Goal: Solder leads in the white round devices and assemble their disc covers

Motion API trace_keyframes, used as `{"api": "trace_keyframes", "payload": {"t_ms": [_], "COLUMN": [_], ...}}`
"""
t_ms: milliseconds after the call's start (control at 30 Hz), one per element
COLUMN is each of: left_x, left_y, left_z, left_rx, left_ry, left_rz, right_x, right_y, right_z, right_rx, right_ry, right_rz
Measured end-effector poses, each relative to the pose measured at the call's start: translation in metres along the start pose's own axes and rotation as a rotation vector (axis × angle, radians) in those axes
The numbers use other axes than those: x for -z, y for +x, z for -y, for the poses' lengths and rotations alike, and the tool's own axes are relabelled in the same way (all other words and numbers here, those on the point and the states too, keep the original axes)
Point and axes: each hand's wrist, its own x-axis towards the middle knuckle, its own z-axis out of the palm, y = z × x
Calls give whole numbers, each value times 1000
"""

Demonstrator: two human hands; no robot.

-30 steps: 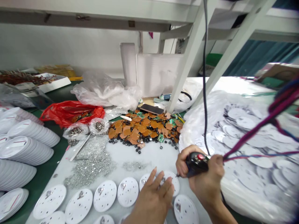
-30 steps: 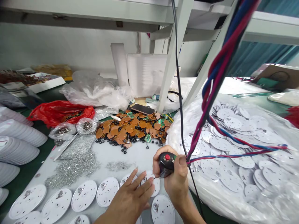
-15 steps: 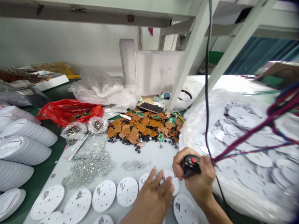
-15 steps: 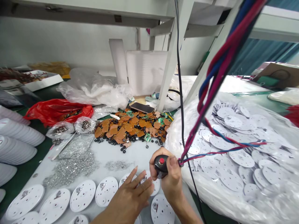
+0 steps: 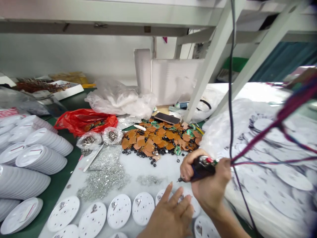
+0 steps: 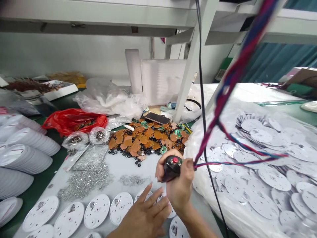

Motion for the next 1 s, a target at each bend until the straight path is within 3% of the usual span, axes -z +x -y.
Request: {"api": "trace_keyframes", "payload": {"t_ms": [133,300,400,467,567,767,1000], "left_x": [11,33,52,63,67,60,69], "left_y": [-20,-37,-26,-13,8,20,17], "left_z": [2,21,33,39,42,40,31], "left_rx": [22,305,491,548,601,675,649], "left_ry": [11,-266,-325,-358,-419,-560,-905], "left_rz": [-126,-139,-119,-3,66,37,-63], "right_x": [-6,-3,-5,-10,-17,-22,-17], "right_y": [5,6,3,0,-4,-11,-3], "right_z": [-27,-37,-26,-15,0,20,40], "right_rx": [-29,-53,-57,-50,-51,-79,-204], "right_ry": [-34,-57,-39,-11,16,47,189], "right_rz": [44,57,61,53,50,63,92]}}
